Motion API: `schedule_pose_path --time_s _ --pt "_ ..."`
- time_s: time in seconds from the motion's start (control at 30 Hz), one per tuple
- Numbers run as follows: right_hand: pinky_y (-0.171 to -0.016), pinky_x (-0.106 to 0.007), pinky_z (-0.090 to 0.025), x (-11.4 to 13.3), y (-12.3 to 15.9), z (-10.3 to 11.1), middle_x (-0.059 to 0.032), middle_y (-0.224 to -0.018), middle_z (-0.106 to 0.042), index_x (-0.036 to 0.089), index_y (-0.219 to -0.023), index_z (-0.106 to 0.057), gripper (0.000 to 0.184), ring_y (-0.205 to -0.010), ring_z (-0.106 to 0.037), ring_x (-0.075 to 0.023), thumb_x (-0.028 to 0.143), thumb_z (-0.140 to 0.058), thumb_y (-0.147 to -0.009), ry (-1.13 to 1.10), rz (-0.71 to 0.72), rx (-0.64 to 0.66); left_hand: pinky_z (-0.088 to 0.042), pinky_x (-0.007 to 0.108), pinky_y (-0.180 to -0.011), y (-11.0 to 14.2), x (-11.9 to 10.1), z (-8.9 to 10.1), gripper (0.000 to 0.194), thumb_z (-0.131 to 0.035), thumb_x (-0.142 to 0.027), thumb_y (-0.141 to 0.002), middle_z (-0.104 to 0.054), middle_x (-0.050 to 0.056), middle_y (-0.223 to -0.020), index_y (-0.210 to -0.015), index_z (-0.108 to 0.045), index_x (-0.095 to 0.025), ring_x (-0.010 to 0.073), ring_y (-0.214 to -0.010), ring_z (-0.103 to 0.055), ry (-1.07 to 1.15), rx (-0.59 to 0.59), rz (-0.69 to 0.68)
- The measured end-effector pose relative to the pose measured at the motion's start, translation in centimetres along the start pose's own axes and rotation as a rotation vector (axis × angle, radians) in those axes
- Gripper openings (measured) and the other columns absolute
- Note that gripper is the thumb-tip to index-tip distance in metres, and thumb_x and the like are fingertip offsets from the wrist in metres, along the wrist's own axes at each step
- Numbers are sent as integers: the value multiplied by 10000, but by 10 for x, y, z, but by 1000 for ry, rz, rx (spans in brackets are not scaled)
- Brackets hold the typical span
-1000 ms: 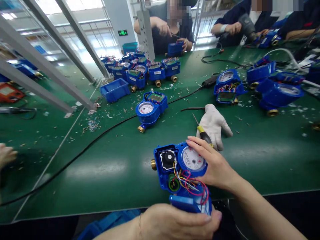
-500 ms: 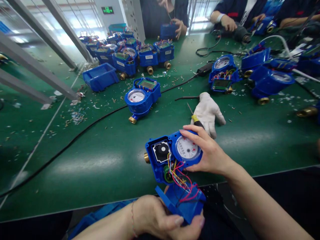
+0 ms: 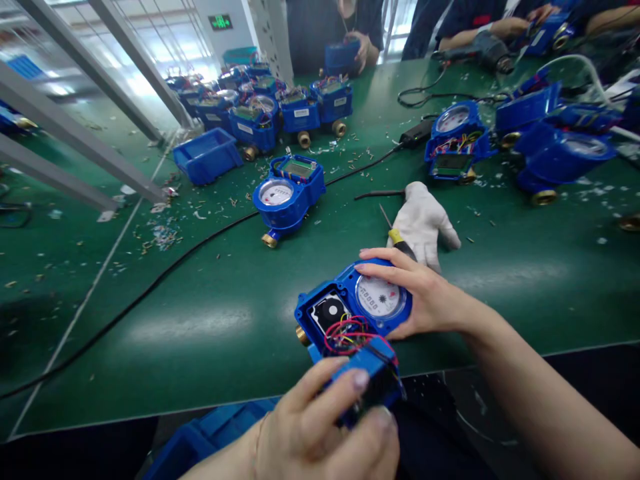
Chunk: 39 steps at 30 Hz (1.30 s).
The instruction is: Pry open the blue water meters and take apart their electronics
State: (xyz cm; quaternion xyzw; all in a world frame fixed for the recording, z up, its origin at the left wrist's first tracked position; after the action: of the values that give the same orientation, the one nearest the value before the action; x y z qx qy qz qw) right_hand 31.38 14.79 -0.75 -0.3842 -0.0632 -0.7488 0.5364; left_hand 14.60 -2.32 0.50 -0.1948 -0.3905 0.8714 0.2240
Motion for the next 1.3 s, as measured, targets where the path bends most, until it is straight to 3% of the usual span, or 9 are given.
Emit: schedule_pose_path --time_s 0.1,0.23,0.4,0.5,0.57,0.63,0.8,1.0,1.3 --pt "-1026 -371 -377 -7 -11 6 -115 -1340 -375 224 -1355 -428 805 -1231 -403 -259 395 -804 -663 -46 22 57 -555 368 -776 -31 23 12 338 -774 -304 -628 -501 58 -1126 -918 -612 -239 250 -1031 -545 137 76 344" --pt "-1000 -333 -393 -20 -39 16 -92 -1278 -435 206 -1339 -462 848 -1182 -447 -236 401 -833 -602 -116 61 193 -516 331 -588 -74 75 10 513 -708 -516 -662 -596 77 -1035 -1064 -608 -215 231 -803 -603 264 307 686" --pt "-1014 -316 -373 -34 -77 20 -31 -1286 -472 252 -1268 -538 807 -1175 -462 -231 330 -865 -534 -257 51 385 -407 252 -474 -120 122 -5 438 -547 -552 -746 -628 58 -771 -964 -662 -190 192 -614 -567 139 762 893" --pt "-1012 -288 -367 -36 -92 19 -21 -1274 -495 218 -1218 -574 774 -1173 -467 -221 321 -865 -509 -316 51 483 -344 226 -366 -128 138 -13 425 -472 -550 -774 -603 43 -694 -837 -658 -174 165 -508 -529 330 1015 951" --pt "-999 -260 -365 -36 -98 18 -22 -1257 -513 173 -1195 -581 736 -1166 -471 -205 336 -845 -528 -343 76 504 -340 229 -339 -124 149 -17 441 -481 -564 -762 -625 52 -714 -841 -661 -169 167 -491 -534 453 1099 1012" --pt "-989 -250 -368 -36 -100 17 -21 -1234 -531 149 -1197 -571 736 -1144 -486 -195 340 -833 -536 -358 71 512 -352 233 -346 -114 159 -20 460 -535 -590 -727 -645 60 -701 -865 -670 -172 168 -476 -539 533 1092 1105" --pt "-972 -265 -400 -39 -103 15 -11 -1193 -563 186 -1223 -542 787 -1082 -531 -202 307 -855 -511 -341 -16 556 -446 247 -448 -92 174 -24 417 -658 -570 -669 -632 33 -616 -822 -673 -182 173 -522 -577 703 905 1259" --pt "-957 -218 -392 -39 -102 15 -19 -1223 -539 168 -1241 -534 779 -1096 -520 -197 347 -837 -546 -348 -38 571 -489 238 -539 -90 172 -23 469 -582 -633 -713 -604 0 -616 -897 -658 -209 159 -598 -589 731 1008 1233" --pt "-947 -245 -424 -40 -98 16 1 -1204 -553 223 -1244 -530 808 -1069 -540 -198 337 -850 -510 -307 -63 554 -476 250 -546 -93 165 -21 502 -551 -649 -733 -613 7 -665 -863 -640 -172 124 -535 -542 784 1005 1264"
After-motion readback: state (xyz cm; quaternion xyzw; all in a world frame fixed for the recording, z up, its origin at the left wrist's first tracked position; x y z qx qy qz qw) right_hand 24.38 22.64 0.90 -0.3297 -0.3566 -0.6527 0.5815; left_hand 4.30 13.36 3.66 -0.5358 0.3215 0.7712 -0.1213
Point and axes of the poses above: each hand's wrist, its own y-axis away from the middle knuckle, its own z-axis out of the back of the hand, x = y × z, the point moved 1 cm from there along -y, towards the middle knuckle
